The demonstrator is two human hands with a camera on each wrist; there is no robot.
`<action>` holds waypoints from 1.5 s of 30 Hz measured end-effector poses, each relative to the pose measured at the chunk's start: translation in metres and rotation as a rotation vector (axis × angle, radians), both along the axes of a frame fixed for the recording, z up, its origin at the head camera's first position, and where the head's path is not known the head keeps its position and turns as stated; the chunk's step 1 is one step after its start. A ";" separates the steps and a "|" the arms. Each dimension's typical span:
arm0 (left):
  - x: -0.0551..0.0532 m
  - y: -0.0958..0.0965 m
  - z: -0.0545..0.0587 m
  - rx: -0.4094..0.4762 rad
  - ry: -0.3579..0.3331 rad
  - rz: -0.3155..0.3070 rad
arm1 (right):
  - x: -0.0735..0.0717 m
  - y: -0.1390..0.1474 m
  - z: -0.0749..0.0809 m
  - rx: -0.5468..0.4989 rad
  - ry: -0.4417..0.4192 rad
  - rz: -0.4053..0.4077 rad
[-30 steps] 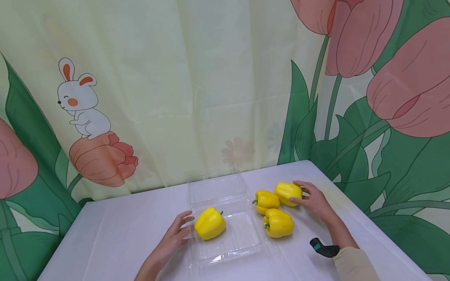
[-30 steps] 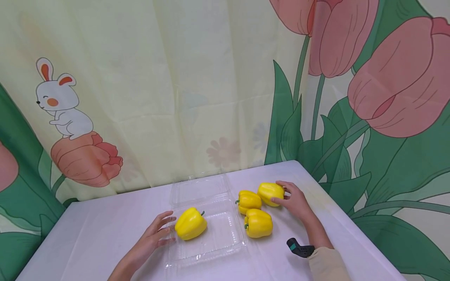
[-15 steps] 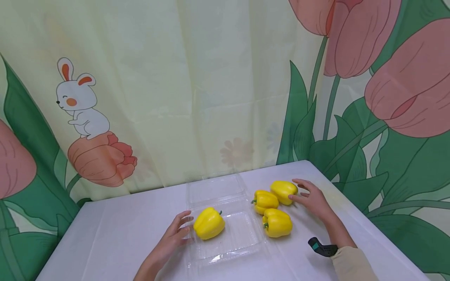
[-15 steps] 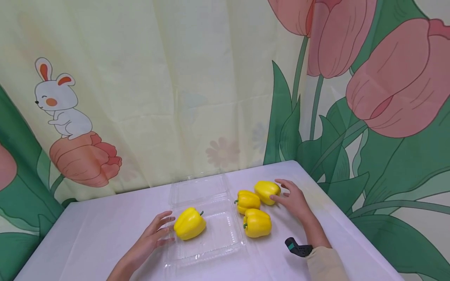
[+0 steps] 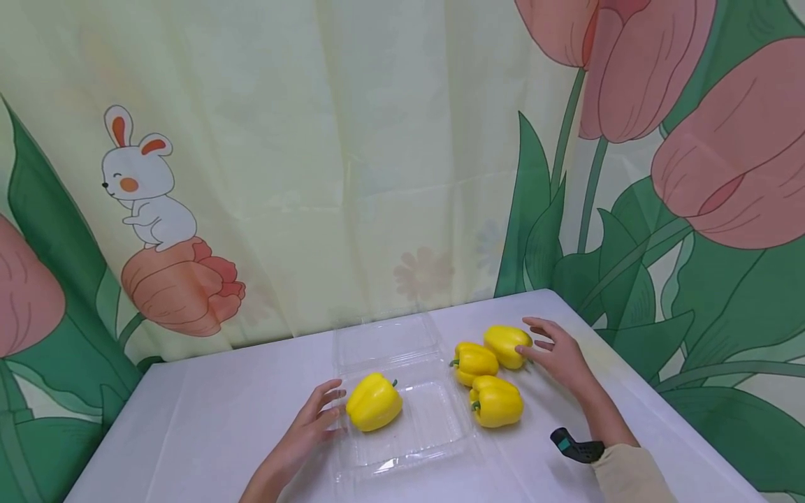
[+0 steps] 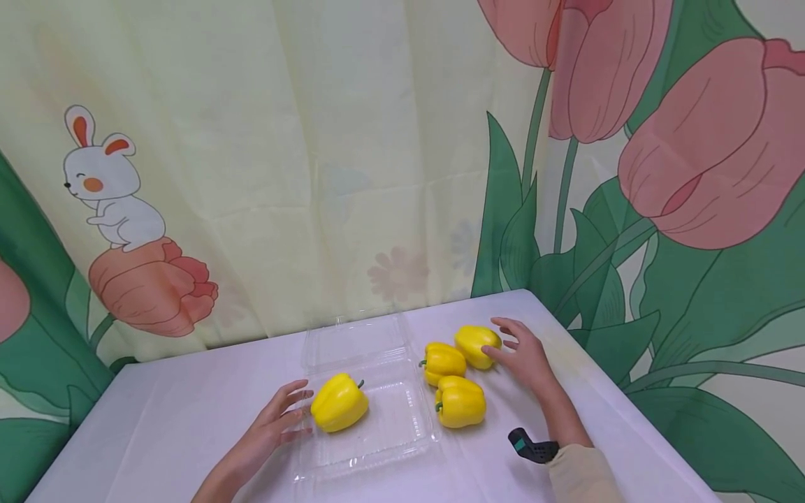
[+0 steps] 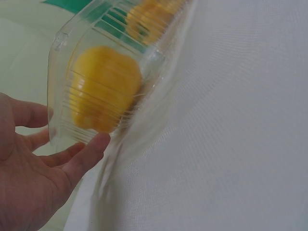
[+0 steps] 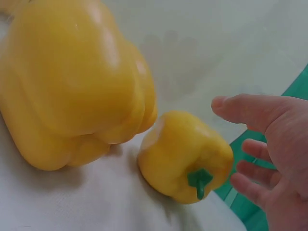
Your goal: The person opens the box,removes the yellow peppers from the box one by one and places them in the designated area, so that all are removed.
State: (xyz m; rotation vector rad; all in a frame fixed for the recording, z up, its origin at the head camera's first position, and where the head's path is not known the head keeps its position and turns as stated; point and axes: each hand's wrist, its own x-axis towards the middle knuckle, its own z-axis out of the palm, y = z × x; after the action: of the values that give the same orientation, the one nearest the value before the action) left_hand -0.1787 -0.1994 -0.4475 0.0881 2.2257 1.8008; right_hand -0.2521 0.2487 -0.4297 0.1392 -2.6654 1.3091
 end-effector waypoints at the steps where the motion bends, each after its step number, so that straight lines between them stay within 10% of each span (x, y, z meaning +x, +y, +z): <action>1: 0.000 0.000 0.000 0.001 0.000 0.000 | 0.000 -0.001 0.000 0.002 0.002 -0.002; 45: 0.003 0.001 0.002 -0.015 0.001 0.007 | 0.022 -0.089 0.024 -0.130 0.024 0.223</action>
State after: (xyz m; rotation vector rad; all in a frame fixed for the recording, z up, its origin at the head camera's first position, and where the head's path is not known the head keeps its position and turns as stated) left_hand -0.1760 -0.1982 -0.4454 0.0783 2.2424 1.7883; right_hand -0.2302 0.1593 -0.4055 0.4438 -2.5951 1.5292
